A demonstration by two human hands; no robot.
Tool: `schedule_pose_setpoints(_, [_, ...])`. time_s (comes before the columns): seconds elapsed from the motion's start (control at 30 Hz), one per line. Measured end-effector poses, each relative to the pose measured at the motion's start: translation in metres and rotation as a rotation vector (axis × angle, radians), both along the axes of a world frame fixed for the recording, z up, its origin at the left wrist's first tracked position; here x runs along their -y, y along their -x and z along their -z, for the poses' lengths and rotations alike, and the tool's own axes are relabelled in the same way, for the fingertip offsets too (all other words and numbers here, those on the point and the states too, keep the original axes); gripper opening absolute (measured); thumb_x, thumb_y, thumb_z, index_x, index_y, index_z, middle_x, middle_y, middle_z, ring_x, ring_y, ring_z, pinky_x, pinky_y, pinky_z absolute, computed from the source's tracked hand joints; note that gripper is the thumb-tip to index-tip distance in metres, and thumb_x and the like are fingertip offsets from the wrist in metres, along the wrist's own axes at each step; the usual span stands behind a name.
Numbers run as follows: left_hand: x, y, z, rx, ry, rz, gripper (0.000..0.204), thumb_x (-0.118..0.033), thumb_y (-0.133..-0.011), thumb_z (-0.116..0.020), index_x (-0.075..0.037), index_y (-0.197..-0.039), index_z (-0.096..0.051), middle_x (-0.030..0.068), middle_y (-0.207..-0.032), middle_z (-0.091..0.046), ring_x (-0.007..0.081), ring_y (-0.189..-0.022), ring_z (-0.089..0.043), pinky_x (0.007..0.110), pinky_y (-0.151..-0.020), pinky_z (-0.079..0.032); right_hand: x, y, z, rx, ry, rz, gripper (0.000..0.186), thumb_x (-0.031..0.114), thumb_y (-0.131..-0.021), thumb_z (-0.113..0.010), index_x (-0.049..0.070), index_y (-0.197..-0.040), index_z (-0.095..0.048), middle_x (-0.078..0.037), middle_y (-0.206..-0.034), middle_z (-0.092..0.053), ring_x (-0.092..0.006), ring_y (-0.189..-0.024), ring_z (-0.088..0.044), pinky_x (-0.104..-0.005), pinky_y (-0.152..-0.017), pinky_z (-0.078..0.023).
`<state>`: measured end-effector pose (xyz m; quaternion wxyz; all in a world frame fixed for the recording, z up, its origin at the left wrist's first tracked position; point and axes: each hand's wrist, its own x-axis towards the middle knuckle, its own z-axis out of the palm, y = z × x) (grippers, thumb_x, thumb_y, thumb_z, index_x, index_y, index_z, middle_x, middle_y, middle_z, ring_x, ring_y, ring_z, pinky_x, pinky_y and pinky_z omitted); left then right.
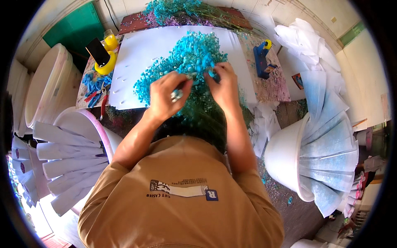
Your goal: The person rolls white paper on a table, sorts through blue dried flowers, and attaches small white decorative pearls or beads to the flower stems by hand.
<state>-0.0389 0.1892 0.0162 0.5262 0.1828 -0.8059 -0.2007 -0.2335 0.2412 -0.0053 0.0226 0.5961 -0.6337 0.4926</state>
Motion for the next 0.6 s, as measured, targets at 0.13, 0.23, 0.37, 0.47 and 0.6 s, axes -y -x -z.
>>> schedule_pose_setpoints(0.13, [0.0, -0.029, 0.019, -0.136, -0.582, -0.08, 0.016, -0.013, -0.09, -0.076, 0.001, -0.097, -0.072, 0.0091, -0.08, -0.072, 0.0135, -0.072, -0.065, 0.03, -0.068, -0.053, 0.005, 0.004, 0.008, 0.077, 0.066, -0.007, 0.024, 0.008, -0.081, -0.081, -0.004, -0.098, -0.068, -0.015, -0.101, -0.064, -0.0294, -0.091, -0.065, -0.0351, -0.079, -0.052])
schedule_pose_setpoints(0.23, [0.007, -0.038, 0.033, -0.168, -0.704, -0.095, 0.019, -0.015, -0.091, -0.075, 0.002, -0.097, -0.072, 0.0041, -0.082, -0.071, 0.0096, -0.079, -0.061, 0.027, -0.075, -0.05, -0.001, 0.001, 0.005, 0.106, 0.049, -0.041, 0.025, 0.009, -0.083, -0.082, -0.003, -0.099, -0.068, -0.013, -0.106, -0.064, -0.0281, -0.093, -0.064, -0.0353, -0.082, -0.051])
schedule_pose_setpoints(0.37, [0.005, -0.04, 0.031, -0.155, -0.783, -0.112, 0.02, -0.016, -0.092, -0.076, 0.002, -0.097, -0.072, 0.0023, -0.082, -0.069, 0.0085, -0.079, -0.059, 0.027, -0.075, -0.049, -0.018, -0.012, -0.018, -0.037, 0.139, -0.099, 0.026, 0.006, -0.083, -0.081, 0.0, -0.104, -0.067, -0.011, -0.105, -0.065, -0.0226, -0.09, -0.064, -0.032, -0.077, -0.051])
schedule_pose_setpoints(0.47, [0.003, -0.038, 0.033, -0.16, -0.785, -0.088, 0.02, -0.016, -0.092, -0.076, 0.002, -0.098, -0.072, 0.0012, -0.08, -0.068, 0.0079, -0.078, -0.057, 0.027, -0.073, -0.048, -0.046, -0.039, -0.04, 0.142, 0.131, -0.151, 0.018, -0.001, -0.083, -0.077, 0.004, -0.099, -0.071, -0.006, -0.092, -0.067, -0.0137, -0.067, -0.06, -0.0269, -0.056, -0.043])
schedule_pose_setpoints(0.6, [-0.004, -0.041, 0.033, -0.183, -0.707, -0.078, 0.017, -0.014, -0.091, -0.077, 0.002, -0.096, -0.071, 0.0017, -0.08, -0.068, 0.0085, -0.075, -0.057, 0.027, -0.071, -0.048, -0.043, -0.068, -0.02, -0.129, -0.178, -0.167, 0.018, 0.009, -0.086, -0.078, 0.004, -0.101, -0.072, -0.011, -0.089, -0.07, -0.0231, -0.067, -0.067, -0.0324, -0.058, -0.05])
